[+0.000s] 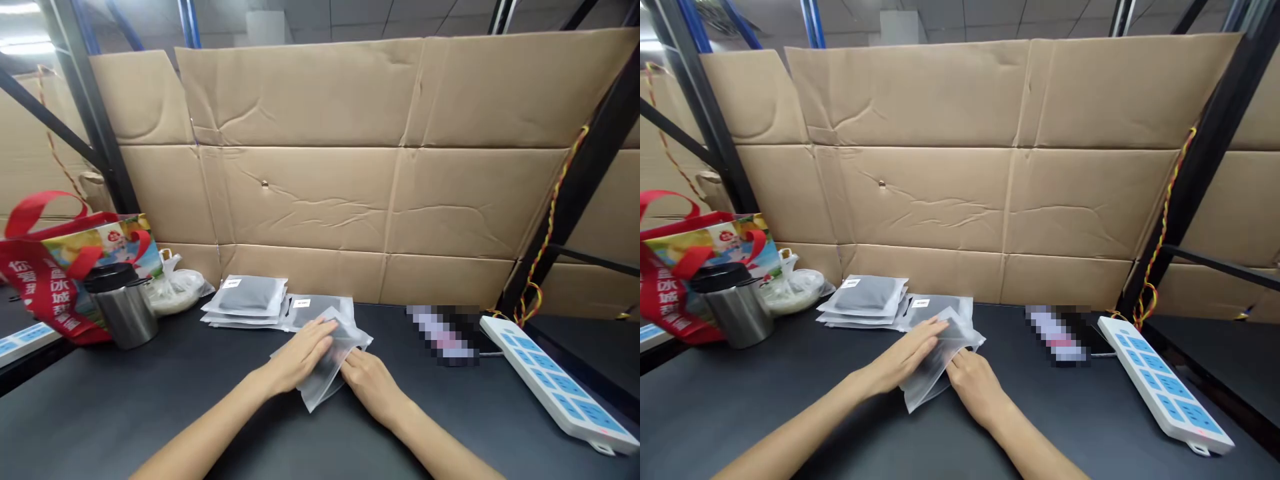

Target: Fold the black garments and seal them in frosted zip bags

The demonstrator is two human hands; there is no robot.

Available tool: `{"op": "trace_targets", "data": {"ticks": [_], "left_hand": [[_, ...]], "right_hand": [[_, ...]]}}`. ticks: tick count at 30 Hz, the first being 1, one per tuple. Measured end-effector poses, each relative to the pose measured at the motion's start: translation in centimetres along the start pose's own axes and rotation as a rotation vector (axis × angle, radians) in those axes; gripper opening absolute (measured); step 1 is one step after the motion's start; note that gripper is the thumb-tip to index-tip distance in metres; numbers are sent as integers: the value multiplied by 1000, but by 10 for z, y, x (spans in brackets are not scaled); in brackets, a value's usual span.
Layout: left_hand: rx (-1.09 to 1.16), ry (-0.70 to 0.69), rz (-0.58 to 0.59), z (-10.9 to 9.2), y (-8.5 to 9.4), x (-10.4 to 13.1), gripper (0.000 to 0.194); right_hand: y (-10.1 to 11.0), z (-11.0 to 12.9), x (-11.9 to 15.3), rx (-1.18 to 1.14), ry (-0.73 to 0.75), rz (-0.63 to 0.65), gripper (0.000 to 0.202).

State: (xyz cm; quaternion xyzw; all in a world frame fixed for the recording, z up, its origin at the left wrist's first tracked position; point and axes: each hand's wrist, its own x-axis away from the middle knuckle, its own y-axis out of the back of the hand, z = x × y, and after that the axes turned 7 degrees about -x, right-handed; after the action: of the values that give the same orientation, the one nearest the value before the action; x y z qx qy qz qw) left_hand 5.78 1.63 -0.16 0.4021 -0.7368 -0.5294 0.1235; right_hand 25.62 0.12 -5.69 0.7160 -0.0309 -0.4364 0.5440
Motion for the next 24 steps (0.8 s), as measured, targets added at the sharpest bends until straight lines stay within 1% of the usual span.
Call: {"op": "trace_targets", "data": {"ticks": [2,4,8,11,13,15,18,20,22,24], "left_hand": [[46,62,136,6,-5,-15,53],[52,85,214,13,-10,-23,56],[33,98,289,22,-15,-22,60],[9,95,311,24,-16,-15,57],[-35,88,280,24,-18,-9,52],[-94,86,242,26,-19,-2,50],[-171,101,201,32,-19,14,49],[-238,105,142,37,-16,33,48],[-323,113,64,45,-10,61,48],[-393,149,18,57,2,98,50]], "right_hand": [[1,0,3,-7,15,-7,28],[5,2,7,-21,41,-4,27],[14,13,15,-89,153,4,15],[25,25,15,-243,206,0,2],[33,30,14,-330,168,23,18],[41,33,14,-347,96,90,36],[48,31,20,-319,9,215,47],[49,28,24,-323,-27,247,47],[49,27,27,-335,-63,248,40],[48,26,28,-343,-91,238,31]]}}
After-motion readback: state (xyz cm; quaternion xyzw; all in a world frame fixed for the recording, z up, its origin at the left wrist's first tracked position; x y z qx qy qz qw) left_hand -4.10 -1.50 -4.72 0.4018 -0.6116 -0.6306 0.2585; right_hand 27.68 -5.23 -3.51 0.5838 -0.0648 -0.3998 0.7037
